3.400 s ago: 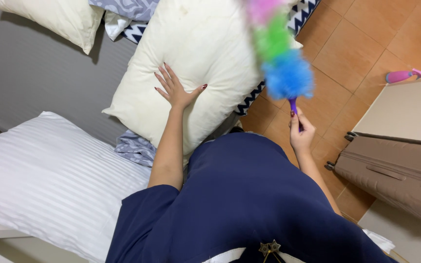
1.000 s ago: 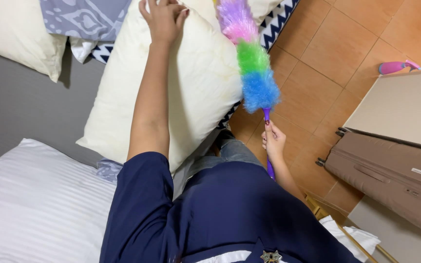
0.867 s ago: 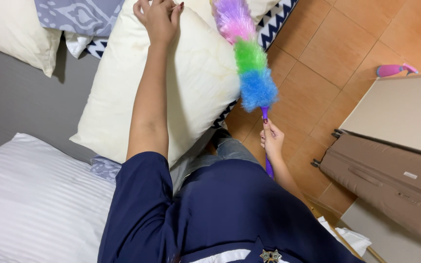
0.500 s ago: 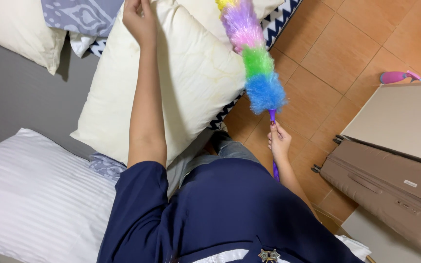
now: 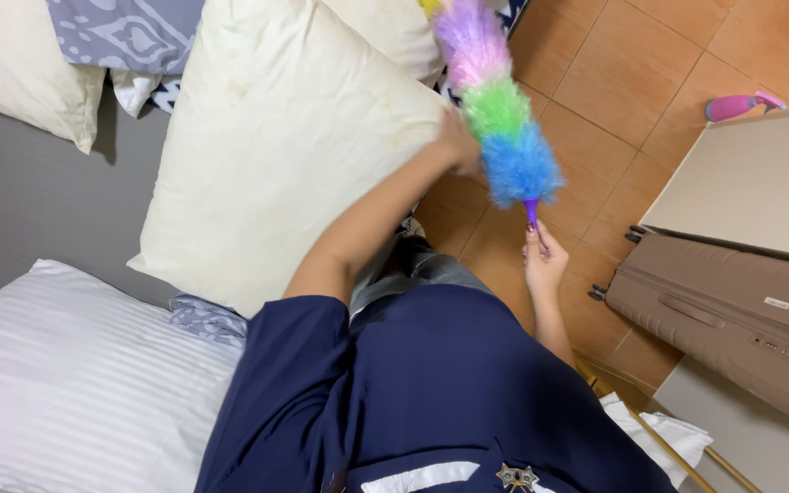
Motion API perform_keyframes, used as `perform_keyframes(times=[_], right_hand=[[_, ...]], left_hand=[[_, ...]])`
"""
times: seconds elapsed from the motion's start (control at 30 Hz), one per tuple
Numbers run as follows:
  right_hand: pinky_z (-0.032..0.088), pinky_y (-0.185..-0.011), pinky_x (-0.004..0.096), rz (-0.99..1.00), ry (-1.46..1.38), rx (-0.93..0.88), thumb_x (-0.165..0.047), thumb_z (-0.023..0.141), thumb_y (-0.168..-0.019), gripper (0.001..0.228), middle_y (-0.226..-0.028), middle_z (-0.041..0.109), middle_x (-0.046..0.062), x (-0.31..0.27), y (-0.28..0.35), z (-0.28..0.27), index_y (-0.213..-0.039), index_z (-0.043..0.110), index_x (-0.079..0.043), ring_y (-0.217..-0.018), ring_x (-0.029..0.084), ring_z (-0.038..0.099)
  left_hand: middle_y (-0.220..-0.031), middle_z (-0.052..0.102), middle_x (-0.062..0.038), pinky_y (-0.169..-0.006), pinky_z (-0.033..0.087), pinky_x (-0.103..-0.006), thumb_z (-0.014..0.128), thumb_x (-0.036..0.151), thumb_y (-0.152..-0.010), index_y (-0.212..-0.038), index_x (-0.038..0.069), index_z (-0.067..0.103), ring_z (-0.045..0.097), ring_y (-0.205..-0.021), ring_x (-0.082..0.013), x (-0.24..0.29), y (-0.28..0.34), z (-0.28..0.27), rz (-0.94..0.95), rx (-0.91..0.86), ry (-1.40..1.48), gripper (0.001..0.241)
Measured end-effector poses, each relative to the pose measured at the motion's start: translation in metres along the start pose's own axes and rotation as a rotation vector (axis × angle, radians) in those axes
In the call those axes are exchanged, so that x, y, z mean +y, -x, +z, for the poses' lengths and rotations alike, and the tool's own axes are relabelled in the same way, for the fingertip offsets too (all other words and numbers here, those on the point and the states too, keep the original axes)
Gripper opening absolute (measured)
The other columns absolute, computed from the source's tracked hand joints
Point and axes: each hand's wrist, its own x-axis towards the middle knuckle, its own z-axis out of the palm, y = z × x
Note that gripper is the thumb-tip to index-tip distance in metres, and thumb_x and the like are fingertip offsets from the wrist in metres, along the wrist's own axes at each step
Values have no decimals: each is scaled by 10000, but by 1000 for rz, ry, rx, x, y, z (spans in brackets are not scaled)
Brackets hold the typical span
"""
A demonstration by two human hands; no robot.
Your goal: The person puts a white pillowcase onto a pillow, tucking the edges in by hand. They then use a colorful feather duster to dust the pillow and other pillows on the bed.
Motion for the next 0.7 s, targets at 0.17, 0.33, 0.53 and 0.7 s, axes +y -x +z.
perform_keyframes(times=[0.17,0.33,0.53,0.7], right_hand=[[371,-515,191,-195,74,65,-214,691,-1089,378,-783,596,-44,-17,3,-33,-1397,664,3,-613,7,511],[313,-431,202,-82,79,220,-244,663,-1069,378,-680,551,-37,-50,23,-35,-1378,662,-26,-501,11,440],[251,-390,211,32,-115,293,-266,635,-1057,398,-635,489,-33,-64,47,-2,-1392,645,-50,-438,13,366],[253,-388,217,32,-118,285,-268,630,-1057,401,-642,500,-29,-63,47,-8,-1395,639,-51,-436,16,368]], left_hand=[[-1393,638,-194,-1124,417,-419,517,502,-978,-1325,51,654,592,-1283,-311,-38,-13,13,342,105,512,585],[-1498,547,-181,-1343,141,-544,436,247,-1065,-1493,-11,463,521,-1417,-298,-178,22,13,-558,1082,474,500],[-1583,431,-99,-1235,228,-455,272,548,-1002,-1523,171,472,383,-1459,-291,-85,-29,26,208,279,560,673],[-1535,549,-101,-1255,340,-421,468,461,-1069,-1478,167,544,540,-1418,-245,-30,55,-7,178,353,470,509]])
